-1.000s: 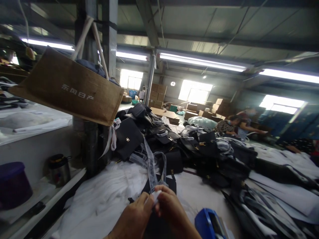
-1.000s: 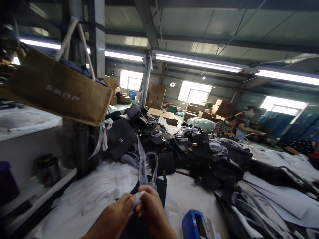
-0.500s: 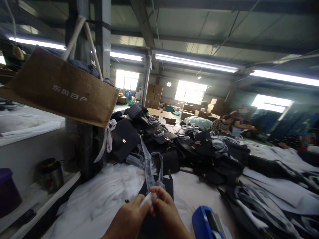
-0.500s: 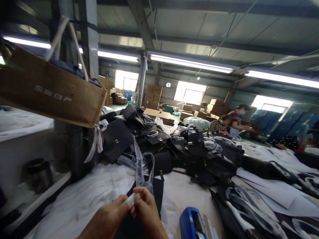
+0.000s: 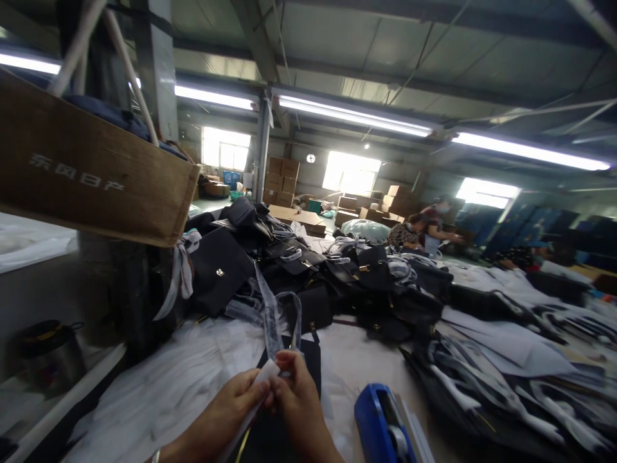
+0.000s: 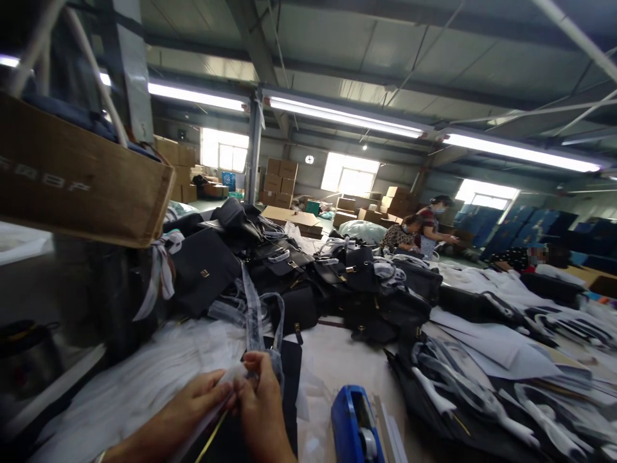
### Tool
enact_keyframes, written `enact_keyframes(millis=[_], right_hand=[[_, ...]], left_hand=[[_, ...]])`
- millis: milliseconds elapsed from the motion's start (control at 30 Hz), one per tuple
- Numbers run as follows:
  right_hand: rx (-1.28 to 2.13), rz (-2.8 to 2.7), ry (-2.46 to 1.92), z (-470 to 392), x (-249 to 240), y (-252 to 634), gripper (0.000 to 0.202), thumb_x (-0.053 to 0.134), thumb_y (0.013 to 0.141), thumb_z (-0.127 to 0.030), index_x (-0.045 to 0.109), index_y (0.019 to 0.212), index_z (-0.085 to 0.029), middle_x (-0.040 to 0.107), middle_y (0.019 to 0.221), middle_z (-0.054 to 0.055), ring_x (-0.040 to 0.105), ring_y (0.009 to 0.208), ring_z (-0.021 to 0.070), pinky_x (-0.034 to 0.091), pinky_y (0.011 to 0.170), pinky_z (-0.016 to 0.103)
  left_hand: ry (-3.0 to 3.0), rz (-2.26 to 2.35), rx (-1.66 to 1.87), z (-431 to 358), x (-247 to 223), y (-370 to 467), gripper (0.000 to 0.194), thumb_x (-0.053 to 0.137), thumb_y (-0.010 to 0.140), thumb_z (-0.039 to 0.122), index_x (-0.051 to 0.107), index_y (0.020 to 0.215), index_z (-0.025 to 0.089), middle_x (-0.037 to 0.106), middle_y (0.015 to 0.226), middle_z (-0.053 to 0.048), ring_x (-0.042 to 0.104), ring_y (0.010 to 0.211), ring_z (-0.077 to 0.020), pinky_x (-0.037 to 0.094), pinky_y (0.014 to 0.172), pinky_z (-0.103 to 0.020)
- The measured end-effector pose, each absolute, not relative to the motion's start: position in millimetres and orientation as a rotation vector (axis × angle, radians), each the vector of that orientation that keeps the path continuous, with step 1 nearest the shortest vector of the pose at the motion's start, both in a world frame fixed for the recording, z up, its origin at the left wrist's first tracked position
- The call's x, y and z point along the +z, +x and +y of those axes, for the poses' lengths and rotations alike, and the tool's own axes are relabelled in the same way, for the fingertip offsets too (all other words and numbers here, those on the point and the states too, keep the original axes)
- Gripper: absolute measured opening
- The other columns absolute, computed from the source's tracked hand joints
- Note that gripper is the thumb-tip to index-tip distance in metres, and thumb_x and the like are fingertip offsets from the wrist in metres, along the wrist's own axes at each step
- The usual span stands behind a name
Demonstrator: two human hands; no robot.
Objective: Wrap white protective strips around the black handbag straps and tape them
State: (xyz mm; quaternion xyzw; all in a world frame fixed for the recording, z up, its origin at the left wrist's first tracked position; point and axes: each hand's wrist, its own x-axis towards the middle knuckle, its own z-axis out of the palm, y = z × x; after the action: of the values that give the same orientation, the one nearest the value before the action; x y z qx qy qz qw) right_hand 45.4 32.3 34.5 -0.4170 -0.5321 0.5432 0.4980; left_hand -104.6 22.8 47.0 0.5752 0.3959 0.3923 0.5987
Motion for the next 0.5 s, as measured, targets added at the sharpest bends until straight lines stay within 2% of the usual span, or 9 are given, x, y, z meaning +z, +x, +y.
enact_keyframes(millis=[100, 267, 367, 500], right_hand=[[1.297, -1.199, -1.096, 30, 21, 39, 0.032, 0.064, 0.078, -0.034, 0.047, 0.102, -0.019, 0.058, 0.087, 0.001, 0.057, 0.054, 0.0106, 0.042, 0.042, 0.02], [1.298, -1.149, -1.195, 18, 34, 31, 0.029, 0.059, 0.083, -0.047, 0.053, 0.082, -0.019, 0.051, 0.059, -0.005, 0.047, 0.044, 0.0094, 0.037, 0.04, 0.02], [1.167, -1.132, -1.255, 15, 49, 28, 0.024, 0.066, 0.079, -0.039, 0.057, 0.072, -0.019, 0.054, 0.059, -0.004, 0.052, 0.054, 0.0121, 0.041, 0.05, 0.022], [1.059, -1.092, -1.334, 14, 59, 29, 0.012, 0.068, 0.075, -0.025, 0.062, 0.068, -0.017, 0.056, 0.06, -0.004, 0.053, 0.061, 0.0122, 0.04, 0.057, 0.021]], left_hand=[[1.362, 1.073, 0.976, 22, 46, -105, 0.04, 0.055, 0.085, 0.055, 0.06, 0.086, 0.015, 0.065, 0.081, -0.003, 0.058, 0.077, -0.019, 0.043, 0.071, -0.026], [1.503, 1.248, 0.918, 17, 50, -106, 0.04, 0.051, 0.085, 0.058, 0.057, 0.087, 0.018, 0.067, 0.081, -0.003, 0.061, 0.081, -0.0235, 0.047, 0.073, -0.029], [1.611, 1.384, 0.876, 17, 39, -106, 0.037, 0.05, 0.083, 0.059, 0.055, 0.09, 0.023, 0.068, 0.08, -0.001, 0.063, 0.085, -0.0262, 0.046, 0.074, -0.03], [1.7, 1.605, 0.787, 22, 19, -109, 0.03, 0.036, 0.089, 0.054, 0.052, 0.087, 0.028, 0.066, 0.069, 0.003, 0.065, 0.076, -0.0265, 0.045, 0.066, -0.031]])
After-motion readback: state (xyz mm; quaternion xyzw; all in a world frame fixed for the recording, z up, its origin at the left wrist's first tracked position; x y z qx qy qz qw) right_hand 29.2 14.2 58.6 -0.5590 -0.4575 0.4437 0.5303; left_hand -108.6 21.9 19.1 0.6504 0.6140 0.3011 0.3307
